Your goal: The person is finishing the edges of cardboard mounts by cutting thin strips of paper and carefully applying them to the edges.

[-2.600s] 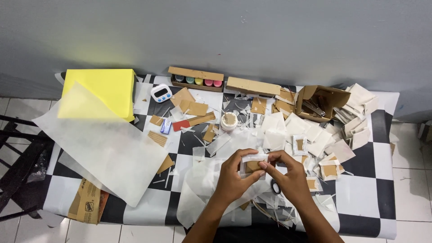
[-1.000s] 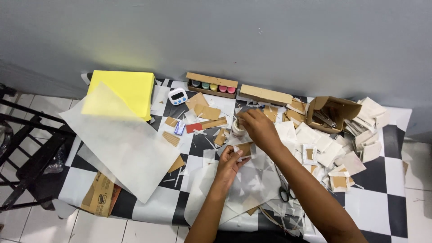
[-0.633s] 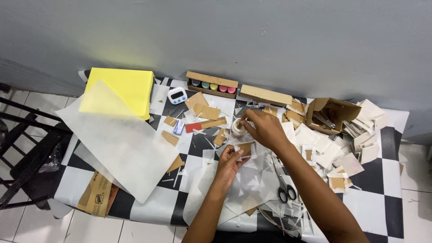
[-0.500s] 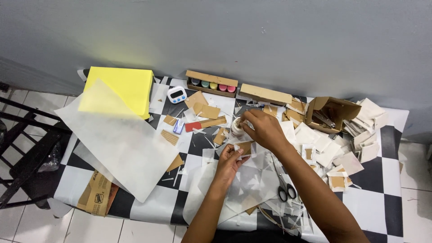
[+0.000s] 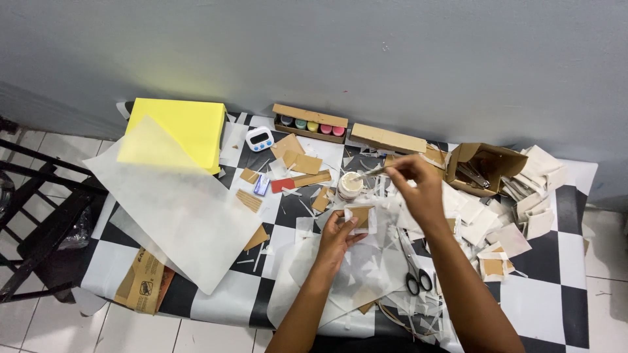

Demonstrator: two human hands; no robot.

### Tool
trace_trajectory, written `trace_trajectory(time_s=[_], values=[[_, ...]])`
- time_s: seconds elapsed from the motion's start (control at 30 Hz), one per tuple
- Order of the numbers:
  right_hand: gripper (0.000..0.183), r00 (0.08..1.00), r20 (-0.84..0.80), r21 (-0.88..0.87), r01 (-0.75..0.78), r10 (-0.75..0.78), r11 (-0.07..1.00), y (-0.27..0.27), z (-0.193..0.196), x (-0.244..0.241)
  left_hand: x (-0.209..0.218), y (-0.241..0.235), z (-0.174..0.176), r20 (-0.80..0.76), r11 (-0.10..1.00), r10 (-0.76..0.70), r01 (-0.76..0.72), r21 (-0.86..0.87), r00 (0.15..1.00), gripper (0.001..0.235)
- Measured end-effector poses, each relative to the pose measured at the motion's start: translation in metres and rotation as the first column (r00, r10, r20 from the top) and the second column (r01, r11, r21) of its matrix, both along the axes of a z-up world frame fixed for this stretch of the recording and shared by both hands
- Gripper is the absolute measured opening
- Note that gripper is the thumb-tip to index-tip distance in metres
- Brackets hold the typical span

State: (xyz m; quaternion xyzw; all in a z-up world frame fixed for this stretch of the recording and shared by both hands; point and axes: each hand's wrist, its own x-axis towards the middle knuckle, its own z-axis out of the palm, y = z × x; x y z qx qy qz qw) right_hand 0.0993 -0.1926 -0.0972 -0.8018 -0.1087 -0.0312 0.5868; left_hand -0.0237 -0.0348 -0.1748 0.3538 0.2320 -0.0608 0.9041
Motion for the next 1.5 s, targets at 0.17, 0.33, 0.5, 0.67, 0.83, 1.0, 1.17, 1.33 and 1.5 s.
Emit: trace_trajectory(time_s=[0.17, 0.33, 0.5, 0.67, 0.83, 1.0, 1.17, 1.33, 1.5], values=[[0.02, 0.993, -0.095, 0.269, 0.092, -0.069, 0.959, -0.026, 0.031, -0.024, 0.002, -0.002, -0.006, -0.015, 0.997, -0.057, 0.057, 0.043, 0.998, 0.032], [0.02, 0.987, -0.126, 0.371, 0.142, -0.102, 0.918, -0.045, 0.037, -0.049, 0.002, -0.01, 0.03, 0.044, 0.994, -0.082, 0.079, 0.075, 0.996, 0.041], [0.022, 0.986, -0.104, 0.399, 0.16, -0.128, 0.903, -0.055, 0.037, -0.067, 0.001, -0.016, 0.087, 0.137, 0.993, -0.101, 0.092, 0.068, 0.985, 0.048], [0.021, 0.988, -0.069, 0.376, 0.157, -0.141, 0.913, -0.054, 0.042, -0.073, -0.002, -0.022, 0.089, 0.176, 0.991, -0.117, 0.102, 0.092, 0.977, 0.049], [0.02, 0.99, -0.051, 0.353, 0.139, -0.13, 0.925, -0.048, 0.05, -0.077, -0.007, -0.022, 0.102, 0.202, 0.985, -0.126, 0.099, 0.138, 0.971, 0.048], [0.019, 0.992, -0.061, 0.353, 0.128, -0.114, 0.927, -0.045, 0.053, -0.079, -0.01, -0.019, 0.114, 0.208, 0.965, -0.151, 0.099, 0.241, 0.966, 0.05], [0.019, 0.99, -0.049, 0.308, 0.139, -0.131, 0.941, -0.048, 0.056, -0.08, -0.01, -0.022, 0.11, 0.224, 0.957, -0.147, 0.082, 0.279, 0.963, 0.05], [0.019, 0.987, -0.045, 0.306, 0.158, -0.152, 0.939, -0.056, 0.049, -0.081, -0.011, -0.022, 0.111, 0.229, 0.955, -0.139, 0.069, 0.29, 0.963, 0.05], [0.019, 0.988, -0.049, 0.314, 0.154, -0.146, 0.937, -0.051, 0.053, -0.083, -0.012, -0.024, 0.111, 0.229, 0.947, -0.135, 0.057, 0.317, 0.964, 0.051]])
